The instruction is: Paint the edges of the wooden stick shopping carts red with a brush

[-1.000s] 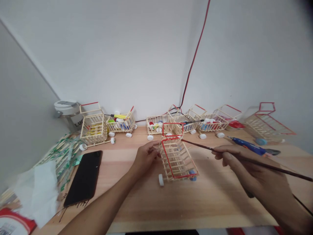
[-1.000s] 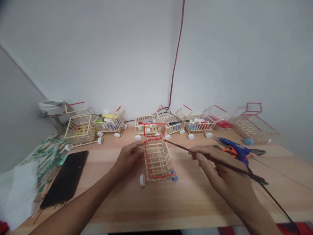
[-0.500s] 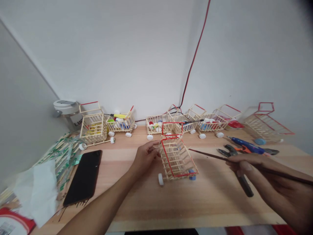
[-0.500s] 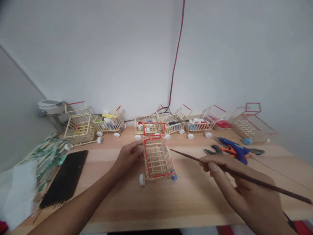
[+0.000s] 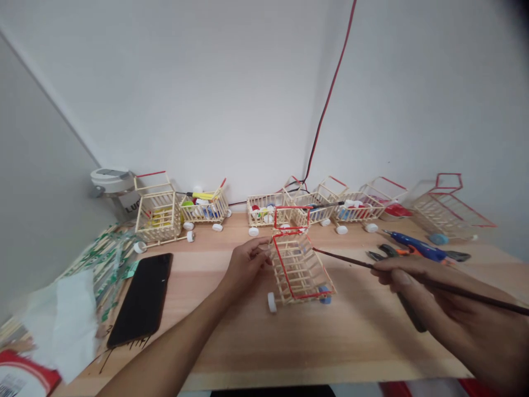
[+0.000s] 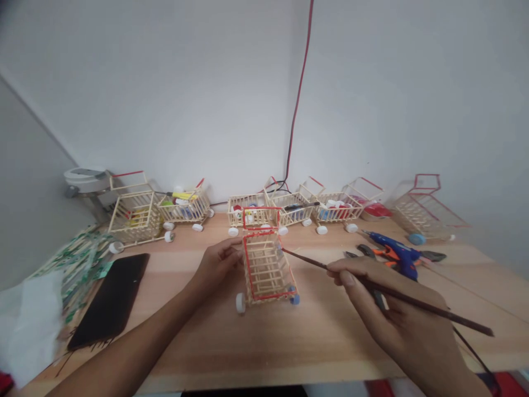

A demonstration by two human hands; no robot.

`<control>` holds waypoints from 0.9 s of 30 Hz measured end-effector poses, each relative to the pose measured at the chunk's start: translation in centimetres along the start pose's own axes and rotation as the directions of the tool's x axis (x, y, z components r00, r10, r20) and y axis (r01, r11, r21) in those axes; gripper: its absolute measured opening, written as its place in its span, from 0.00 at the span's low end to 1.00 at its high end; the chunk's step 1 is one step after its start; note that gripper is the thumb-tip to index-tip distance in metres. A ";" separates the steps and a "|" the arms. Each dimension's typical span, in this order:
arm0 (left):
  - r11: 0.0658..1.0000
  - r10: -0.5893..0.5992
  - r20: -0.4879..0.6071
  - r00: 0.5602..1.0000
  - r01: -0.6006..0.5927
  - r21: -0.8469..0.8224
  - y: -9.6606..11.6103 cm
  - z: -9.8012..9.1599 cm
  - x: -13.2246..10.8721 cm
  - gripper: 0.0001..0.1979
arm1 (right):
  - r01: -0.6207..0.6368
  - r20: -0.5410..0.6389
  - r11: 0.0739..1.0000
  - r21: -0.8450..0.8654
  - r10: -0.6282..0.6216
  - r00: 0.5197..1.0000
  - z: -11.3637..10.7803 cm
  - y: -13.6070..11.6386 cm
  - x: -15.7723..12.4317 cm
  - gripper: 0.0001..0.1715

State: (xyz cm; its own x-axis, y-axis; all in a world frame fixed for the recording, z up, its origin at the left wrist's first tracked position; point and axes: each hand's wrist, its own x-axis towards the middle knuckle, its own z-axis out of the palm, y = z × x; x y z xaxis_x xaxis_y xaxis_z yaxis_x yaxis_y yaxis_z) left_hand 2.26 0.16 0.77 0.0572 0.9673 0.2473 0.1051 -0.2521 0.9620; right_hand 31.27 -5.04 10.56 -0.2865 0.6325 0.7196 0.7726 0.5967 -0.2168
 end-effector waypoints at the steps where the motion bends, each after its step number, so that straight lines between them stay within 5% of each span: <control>1: 1.000 0.000 0.003 1.000 0.000 0.002 0.0 0.0 0.0 0.18 | -0.011 0.006 1.000 -0.001 0.011 1.000 -0.1 0.1 -0.1 0.13; 13: 1.000 0.005 0.012 1.000 -0.006 0.014 -0.1 0.0 0.0 0.20 | -0.088 0.078 0.994 -0.060 0.092 0.993 -0.9 2.5 -3.4 0.12; 22: 1.000 0.012 -0.001 1.000 -0.012 0.028 -0.3 0.0 0.0 0.19 | -0.001 0.060 0.999 -0.052 0.004 0.998 -0.8 0.5 -1.3 0.11; 27: 0.999 -0.002 -0.008 1.000 0.003 0.036 -0.5 0.0 0.1 0.20 | -0.027 0.073 0.999 -0.027 0.029 0.997 -0.9 2.0 -2.8 0.12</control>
State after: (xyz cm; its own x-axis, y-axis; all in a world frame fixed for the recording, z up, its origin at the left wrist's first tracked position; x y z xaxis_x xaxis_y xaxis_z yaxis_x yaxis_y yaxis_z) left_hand 2.18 0.36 0.30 0.0493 0.9680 0.2459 0.1414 -0.2505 0.9577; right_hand 34.14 -6.05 8.69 -0.3044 0.6838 0.6632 0.7949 0.5660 -0.2187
